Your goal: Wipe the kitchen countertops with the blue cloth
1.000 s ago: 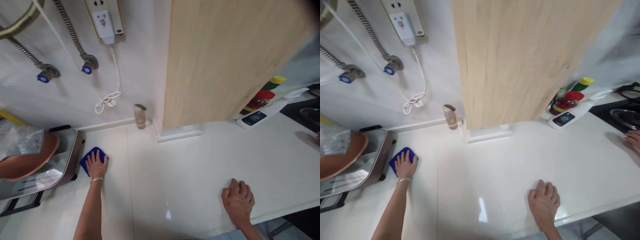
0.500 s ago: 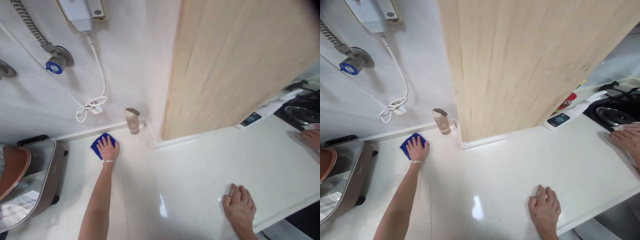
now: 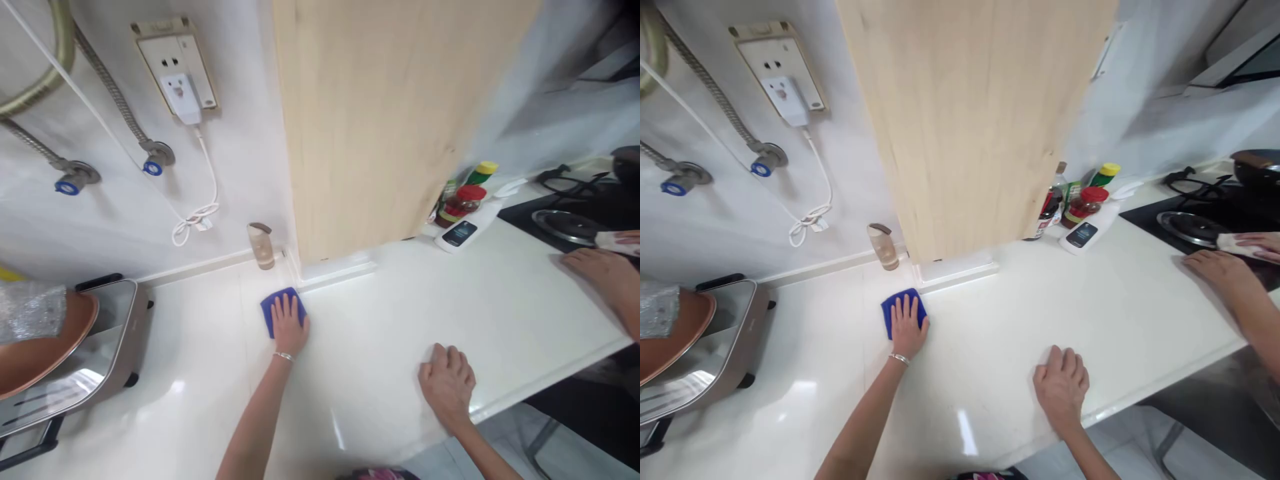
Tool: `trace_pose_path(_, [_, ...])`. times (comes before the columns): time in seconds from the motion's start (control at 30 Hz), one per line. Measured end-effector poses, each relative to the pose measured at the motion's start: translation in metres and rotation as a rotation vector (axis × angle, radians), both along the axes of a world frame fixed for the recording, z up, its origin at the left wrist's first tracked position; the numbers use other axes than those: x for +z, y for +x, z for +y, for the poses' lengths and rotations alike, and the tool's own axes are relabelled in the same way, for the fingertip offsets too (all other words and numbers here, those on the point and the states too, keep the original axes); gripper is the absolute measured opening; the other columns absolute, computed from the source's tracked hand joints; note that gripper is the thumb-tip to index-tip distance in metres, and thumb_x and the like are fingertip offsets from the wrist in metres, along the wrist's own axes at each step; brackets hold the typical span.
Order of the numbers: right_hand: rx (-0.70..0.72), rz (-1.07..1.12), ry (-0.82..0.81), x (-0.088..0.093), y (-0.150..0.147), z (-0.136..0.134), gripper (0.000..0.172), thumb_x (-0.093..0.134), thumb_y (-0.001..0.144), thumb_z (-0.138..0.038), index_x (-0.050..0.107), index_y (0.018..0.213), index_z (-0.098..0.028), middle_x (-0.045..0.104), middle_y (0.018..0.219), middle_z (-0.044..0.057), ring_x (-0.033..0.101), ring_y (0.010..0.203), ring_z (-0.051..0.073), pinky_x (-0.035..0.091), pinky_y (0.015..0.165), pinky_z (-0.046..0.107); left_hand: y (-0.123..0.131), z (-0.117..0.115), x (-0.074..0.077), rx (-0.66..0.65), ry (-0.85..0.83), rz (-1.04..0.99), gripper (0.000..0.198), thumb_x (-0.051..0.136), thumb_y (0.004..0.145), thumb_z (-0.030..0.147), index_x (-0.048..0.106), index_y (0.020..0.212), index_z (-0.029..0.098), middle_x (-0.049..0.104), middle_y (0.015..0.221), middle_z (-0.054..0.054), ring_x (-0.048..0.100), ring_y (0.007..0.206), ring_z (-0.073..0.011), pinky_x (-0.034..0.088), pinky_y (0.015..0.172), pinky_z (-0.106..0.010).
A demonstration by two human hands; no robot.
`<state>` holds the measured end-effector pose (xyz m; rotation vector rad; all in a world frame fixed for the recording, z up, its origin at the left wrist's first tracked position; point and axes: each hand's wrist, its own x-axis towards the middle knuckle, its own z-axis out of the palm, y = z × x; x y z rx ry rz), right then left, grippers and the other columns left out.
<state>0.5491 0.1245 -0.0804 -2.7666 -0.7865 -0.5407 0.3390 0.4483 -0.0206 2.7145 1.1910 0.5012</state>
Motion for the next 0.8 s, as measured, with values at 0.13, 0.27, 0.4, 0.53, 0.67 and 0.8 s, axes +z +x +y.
trace_pose_path(0.13, [0.006,-0.017,-0.009,0.002,0.000,0.003,0.055,0.037,0.088,-0.030,0.048,0.135,-0.004,0.044,0.140,0.030,0.034,0.136,0.043,0.032,0.106,0.059,0.009,-0.065,-0.004,-0.127,-0.008,-0.028,0.066,0.048,0.092,0.040,0.037,0.152,0.013,0.025,0.162,-0.016,0.011,0.151,-0.0371,0.015,0.124,-0.058])
trace_pose_path(0.27, [-0.003,-0.029,-0.005,0.005,0.000,0.005,0.053,0.039,0.088,-0.029,0.048,0.133,-0.003,0.046,0.138,0.029,0.035,0.135,0.041,0.032,0.106,0.057,-0.005,-0.117,-0.007,-0.258,-0.005,-0.031,0.070,0.051,0.091,0.043,0.033,0.154,0.017,0.023,0.163,-0.013,0.010,0.152,-0.0363,0.020,0.123,-0.060])
trace_pose_path(0.4, [-0.001,-0.012,0.023,0.007,-0.001,0.006,0.054,0.042,0.087,-0.027,0.048,0.134,-0.002,0.045,0.140,0.029,0.035,0.135,0.041,0.032,0.106,0.058,-0.036,-0.153,-0.001,-0.342,-0.008,-0.008,0.073,0.052,0.091,0.042,0.027,0.156,0.020,0.017,0.165,-0.010,0.008,0.152,-0.0352,0.024,0.122,-0.060])
trace_pose_path(0.53, [0.000,-0.008,0.056,0.006,-0.001,0.004,0.054,0.043,0.087,-0.027,0.048,0.135,-0.003,0.044,0.141,0.029,0.035,0.135,0.041,0.033,0.105,0.059,-0.082,-0.174,0.012,-0.450,-0.020,0.050,0.074,0.050,0.093,0.042,0.019,0.158,0.026,0.016,0.165,-0.005,0.010,0.152,-0.0327,0.027,0.122,-0.058])
trace_pose_path(0.67, [0.022,0.006,0.082,0.004,0.000,0.002,0.055,0.044,0.086,-0.025,0.047,0.136,-0.003,0.043,0.143,0.028,0.034,0.136,0.041,0.032,0.106,0.059,-0.134,-0.178,0.019,-0.476,0.004,0.124,0.077,0.055,0.090,0.039,0.018,0.158,0.028,0.018,0.165,-0.004,0.015,0.151,-0.0321,0.032,0.120,-0.056])
trace_pose_path(0.8, [0.023,0.024,0.091,0.000,0.002,0.000,0.057,0.045,0.084,-0.024,0.045,0.138,-0.005,0.042,0.145,0.027,0.033,0.136,0.041,0.032,0.106,0.061,-0.186,-0.162,0.013,-0.347,0.092,0.158,0.076,0.054,0.090,0.036,0.021,0.157,0.029,0.025,0.163,-0.005,0.021,0.150,-0.0315,0.035,0.118,-0.055])
